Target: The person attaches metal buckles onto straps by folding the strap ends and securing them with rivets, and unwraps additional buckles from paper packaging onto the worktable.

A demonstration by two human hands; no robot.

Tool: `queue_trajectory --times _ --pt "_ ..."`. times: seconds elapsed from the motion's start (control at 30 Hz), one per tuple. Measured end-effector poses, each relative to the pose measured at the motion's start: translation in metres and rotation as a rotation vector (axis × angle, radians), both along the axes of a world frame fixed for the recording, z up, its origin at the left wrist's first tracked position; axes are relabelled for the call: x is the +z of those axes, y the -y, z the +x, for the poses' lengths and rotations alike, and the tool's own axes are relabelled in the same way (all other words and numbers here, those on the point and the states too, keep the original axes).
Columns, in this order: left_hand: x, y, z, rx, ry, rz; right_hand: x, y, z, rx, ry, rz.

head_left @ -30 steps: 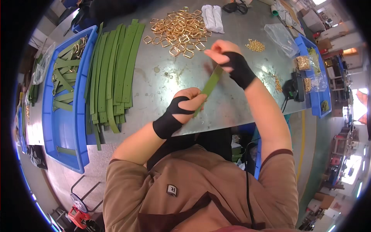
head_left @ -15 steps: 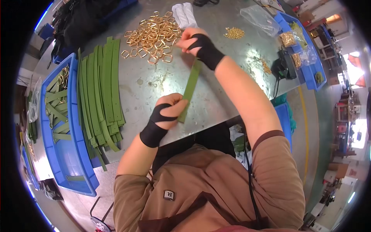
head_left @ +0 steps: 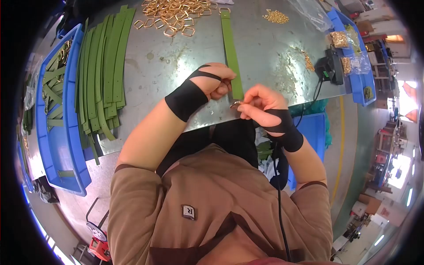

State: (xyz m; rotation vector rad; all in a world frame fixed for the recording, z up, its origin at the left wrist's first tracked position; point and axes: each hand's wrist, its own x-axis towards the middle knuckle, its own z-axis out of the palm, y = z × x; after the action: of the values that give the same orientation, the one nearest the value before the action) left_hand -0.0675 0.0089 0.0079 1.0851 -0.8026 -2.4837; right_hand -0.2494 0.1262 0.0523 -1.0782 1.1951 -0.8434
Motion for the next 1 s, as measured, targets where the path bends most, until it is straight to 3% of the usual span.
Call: queue_trajectory --times 0.1,0.23,0.33,0.4,0.5,0.57,0.63,0.67,0.77,1.0 --pt "-0.002 -0.002 0.004 -0.005 -0.018 -0.01 -0.004 0.001 -0.001 -0.035 -0.15 -0.231" --pt "0.001 -0.003 0.002 0.024 0.014 0.015 -0.014 0.009 -0.002 0.05 -0.294 -0.339" --pt "0.001 -0.004 0.004 -0.004 0.005 -0.054 -0.014 0.015 -0.002 0.07 -0.227 -0.242" --pt "0.005 -0.006 0.004 -0.046 0.026 -0.108 -0.007 0.018 -0.006 0.045 0.06 0.111" --pt "0.007 -0.006 0.004 -0.006 0.011 -0.096 -0.009 0.023 -0.008 -0.011 0.008 0.089" --pt "0.008 -0.005 0.006 -0.011 -0.019 -0.087 -0.011 0.022 -0.006 -0.066 0.038 0.016" --pt "0.008 -0.005 0.008 -0.016 -0.051 -0.076 -0.008 0.021 -0.007 0.048 -0.554 -0.682" --pt "0.009 -0.005 0.008 -0.014 -0.043 -0.088 -0.012 0.018 -0.005 0.046 -0.638 -0.828" --pt "0.01 -0.004 0.007 -0.014 -0.04 -0.087 -0.003 0.017 -0.005 0.268 -0.803 -0.987" --pt "0.003 -0.009 0.006 0.035 -0.025 -0.126 -0.015 0.024 0.0 0.139 -0.845 -1.089"
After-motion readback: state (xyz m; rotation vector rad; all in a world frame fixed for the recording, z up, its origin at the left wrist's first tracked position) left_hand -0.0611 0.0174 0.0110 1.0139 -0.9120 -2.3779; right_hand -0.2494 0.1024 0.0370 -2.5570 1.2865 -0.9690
